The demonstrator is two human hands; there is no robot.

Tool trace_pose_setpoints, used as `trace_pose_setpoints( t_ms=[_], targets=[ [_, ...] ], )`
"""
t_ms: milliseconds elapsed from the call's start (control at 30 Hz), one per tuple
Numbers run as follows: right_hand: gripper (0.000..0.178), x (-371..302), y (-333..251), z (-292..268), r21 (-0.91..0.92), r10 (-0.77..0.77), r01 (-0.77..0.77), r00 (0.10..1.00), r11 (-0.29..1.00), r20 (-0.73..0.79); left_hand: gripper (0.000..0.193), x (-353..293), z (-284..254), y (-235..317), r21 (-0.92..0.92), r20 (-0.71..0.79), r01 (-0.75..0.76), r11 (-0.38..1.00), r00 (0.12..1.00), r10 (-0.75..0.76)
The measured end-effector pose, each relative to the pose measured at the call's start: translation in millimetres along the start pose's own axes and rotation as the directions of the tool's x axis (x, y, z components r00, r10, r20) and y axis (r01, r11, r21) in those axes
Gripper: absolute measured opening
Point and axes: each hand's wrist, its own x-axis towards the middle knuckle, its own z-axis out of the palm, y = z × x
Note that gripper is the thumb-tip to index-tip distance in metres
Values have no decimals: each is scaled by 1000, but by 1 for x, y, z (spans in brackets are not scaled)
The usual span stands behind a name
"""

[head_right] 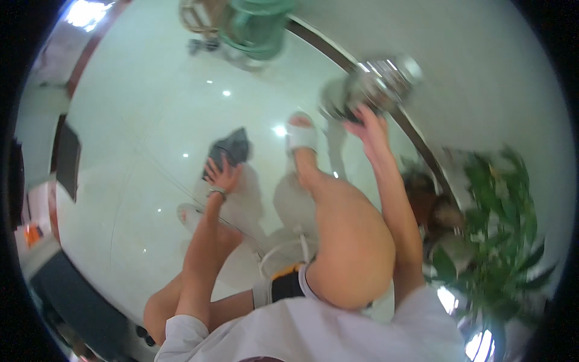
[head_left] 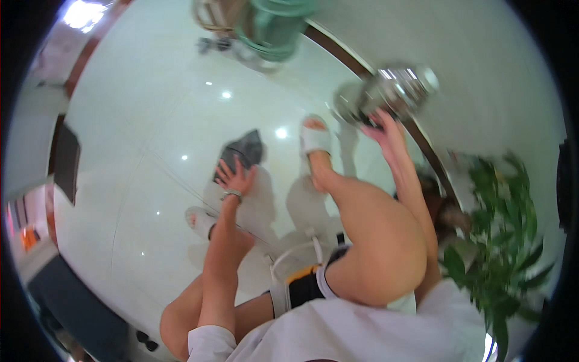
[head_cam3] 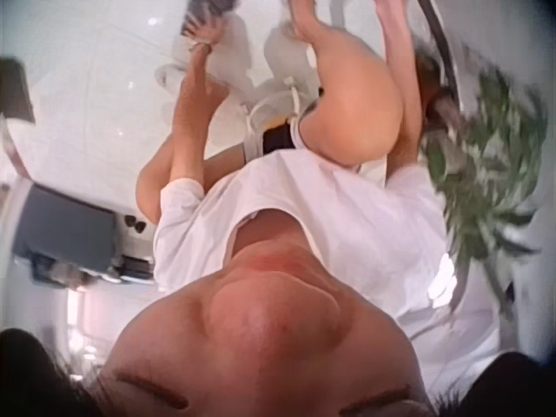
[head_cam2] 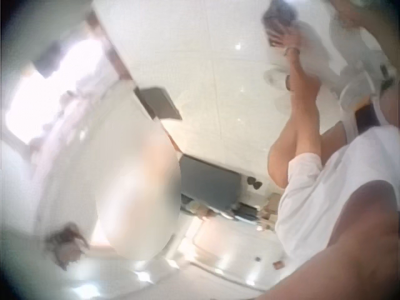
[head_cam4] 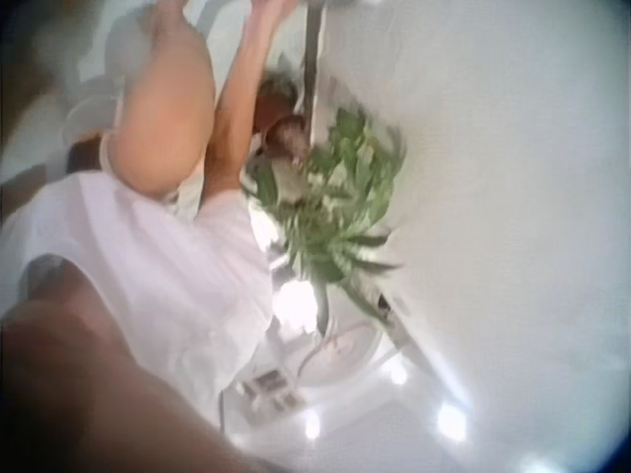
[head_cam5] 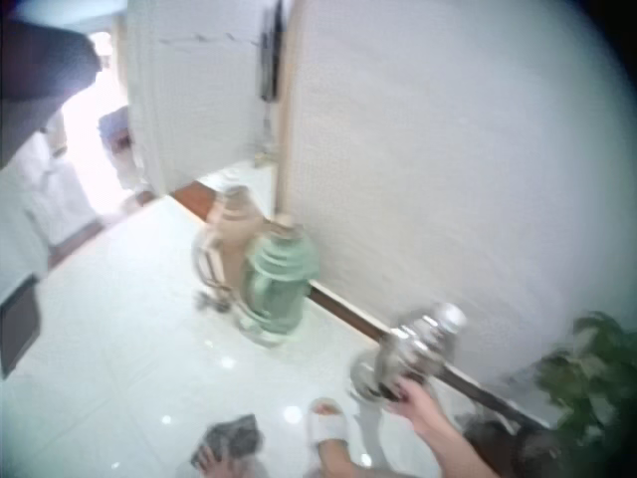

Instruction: The person washes a cloth in a red bucket of water, wrings it out by hand, and wipes the tiled floor around plant pots and thermos containers.

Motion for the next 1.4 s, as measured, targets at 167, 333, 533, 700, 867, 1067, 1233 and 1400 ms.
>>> trace_pose_setpoints(
  t_ms=[167,333,533,700,867,1067,1233,1400],
  targets=[
    [47,34,2,49,-92,21,-11,994,996,111,93,0,14,-6,-34,10,-10,999,1000,10],
    [46,47,-8,74,-140,82,-69,993,988,87,93,-6,20,4,24,46,-6,1000,999,5],
    [48,67,-21,97,-115,65,-47,985,992,162,95,-6,19,4,28,36,8,1000,999,-9],
    [37,68,-24,117,-256,67,-32,990,966,128,93,-12,0,-11,106,-35,-75,992,996,79],
    [38,66,-35,119,-385,79,-11,984,923,161,84,-19,4,5,129,-97,-82,988,991,95],
    [44,-7,-38,75,-451,4,-26,999,892,-49,68,-23,9,-5,-22,-134,-119,993,984,115],
    [48,0,1,96,-820,583,258,597,510,551,55,-5,12,13,-18,-240,-176,984,956,167],
    [65,7,90,186,-202,421,978,162,52,892,53,42,-14,46,-27,-217,-273,962,941,261]
  ],
)
